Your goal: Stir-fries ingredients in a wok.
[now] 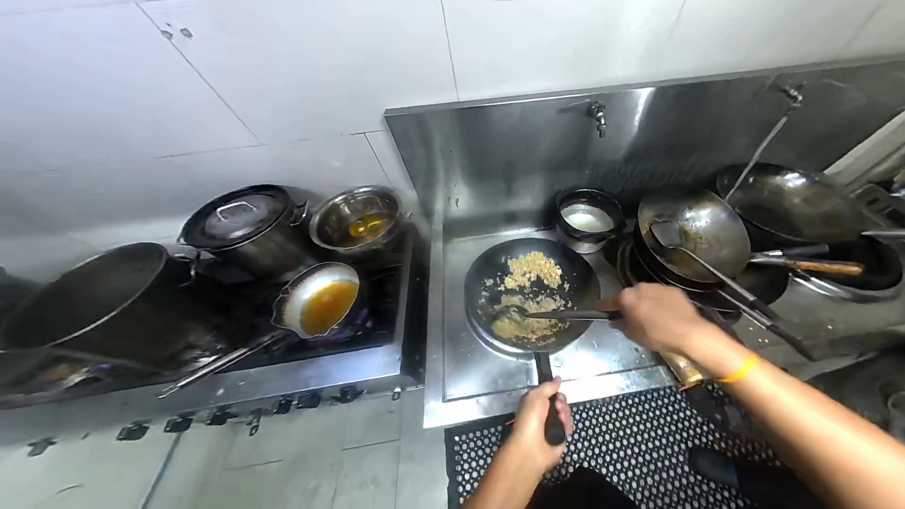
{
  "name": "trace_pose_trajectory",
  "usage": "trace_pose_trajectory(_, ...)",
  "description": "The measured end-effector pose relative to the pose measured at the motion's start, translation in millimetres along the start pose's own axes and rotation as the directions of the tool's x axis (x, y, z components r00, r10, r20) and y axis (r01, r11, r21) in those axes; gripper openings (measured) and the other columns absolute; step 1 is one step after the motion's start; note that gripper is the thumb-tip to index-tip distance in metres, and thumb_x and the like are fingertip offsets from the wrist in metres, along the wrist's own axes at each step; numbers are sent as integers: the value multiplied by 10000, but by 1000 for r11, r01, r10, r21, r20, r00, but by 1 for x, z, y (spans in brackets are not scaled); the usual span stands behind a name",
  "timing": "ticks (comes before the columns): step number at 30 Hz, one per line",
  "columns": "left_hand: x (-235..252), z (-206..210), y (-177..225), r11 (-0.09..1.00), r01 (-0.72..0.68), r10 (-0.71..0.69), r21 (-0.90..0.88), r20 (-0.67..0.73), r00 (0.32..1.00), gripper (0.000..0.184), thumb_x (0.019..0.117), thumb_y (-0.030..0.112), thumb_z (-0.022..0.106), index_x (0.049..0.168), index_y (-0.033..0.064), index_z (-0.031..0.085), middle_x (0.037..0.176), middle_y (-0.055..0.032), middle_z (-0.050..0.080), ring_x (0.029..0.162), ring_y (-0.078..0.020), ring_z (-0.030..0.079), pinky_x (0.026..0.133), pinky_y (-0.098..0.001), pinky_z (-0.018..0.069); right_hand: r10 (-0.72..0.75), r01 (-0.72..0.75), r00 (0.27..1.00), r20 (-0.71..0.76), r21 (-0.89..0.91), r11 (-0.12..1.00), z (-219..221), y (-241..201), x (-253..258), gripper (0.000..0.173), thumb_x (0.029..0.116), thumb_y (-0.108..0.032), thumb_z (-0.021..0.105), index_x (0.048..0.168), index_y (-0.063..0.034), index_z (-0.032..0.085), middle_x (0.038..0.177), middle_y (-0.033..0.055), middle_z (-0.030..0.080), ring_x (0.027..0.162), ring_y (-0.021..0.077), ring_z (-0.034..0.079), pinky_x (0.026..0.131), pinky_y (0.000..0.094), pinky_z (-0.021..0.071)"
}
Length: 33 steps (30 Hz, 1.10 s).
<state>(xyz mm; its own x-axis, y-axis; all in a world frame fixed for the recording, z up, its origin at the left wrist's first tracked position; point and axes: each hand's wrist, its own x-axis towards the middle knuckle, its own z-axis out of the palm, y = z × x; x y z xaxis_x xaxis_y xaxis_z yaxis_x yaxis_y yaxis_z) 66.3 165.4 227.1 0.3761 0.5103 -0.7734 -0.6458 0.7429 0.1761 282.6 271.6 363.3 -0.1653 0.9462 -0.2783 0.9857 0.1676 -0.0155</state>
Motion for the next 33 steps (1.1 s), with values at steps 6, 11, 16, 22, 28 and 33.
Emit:
trace_pose_trajectory(6,-97,18,-61,994,72,-66,85,-67,996,117,1033,163,528,970,67,550,650,-21,515,466,-109,534,430,-247,510,-162,-35,957,240,650,760,-48,88,-72,312,1027,-154,629,1317,-258,686,922,70,754,663,209,712,609,405,631)
trace_pose_trajectory(11,9,21,13,997,11,-6,-79,56,998,106,1019,154,525,961,65,520,660,-21,520,459,-90,549,402,-209,510,-17,-134,970,245,586,799,17,89,-53,274,972,-152,699,1228,-235,747,859,74,737,582,210,624,544,423,542)
trace_pose_trajectory(16,-52,-16,-86,994,10,-13,108,21,1000,72,991,103,474,947,92,530,640,-12,524,458,-95,529,423,-230,496,96,-109,994,53,398,911,132,84,-30,470,900,-242,732,1351,-358,669,1111,51,749,980,284,716,861,606,566)
trace_pose_trajectory(22,-63,25,-34,995,62,-61,76,-17,998,155,1040,192,506,971,57,536,643,-18,519,446,-92,540,410,-217,509,-72,-230,901,429,611,757,39,114,-47,386,934,-69,706,1286,-228,722,780,103,700,534,188,576,524,367,513)
trace_pose_trajectory(28,9,-3,-39,1000,-24,26,-19,88,996,65,1000,125,483,965,83,518,645,-19,513,469,-103,545,420,-229,506,114,-125,992,53,307,943,134,71,-2,496,852,-236,741,1329,-351,670,1055,101,741,915,340,709,768,633,566)
trace_pose_trajectory(33,-88,-11,-87,975,86,-68,205,-94,993,51,987,114,522,989,77,557,685,-27,539,472,-115,523,421,-262,492,-11,-74,976,219,379,923,105,89,-34,514,931,-241,713,1408,-404,609,1055,54,746,874,261,710,780,560,580)
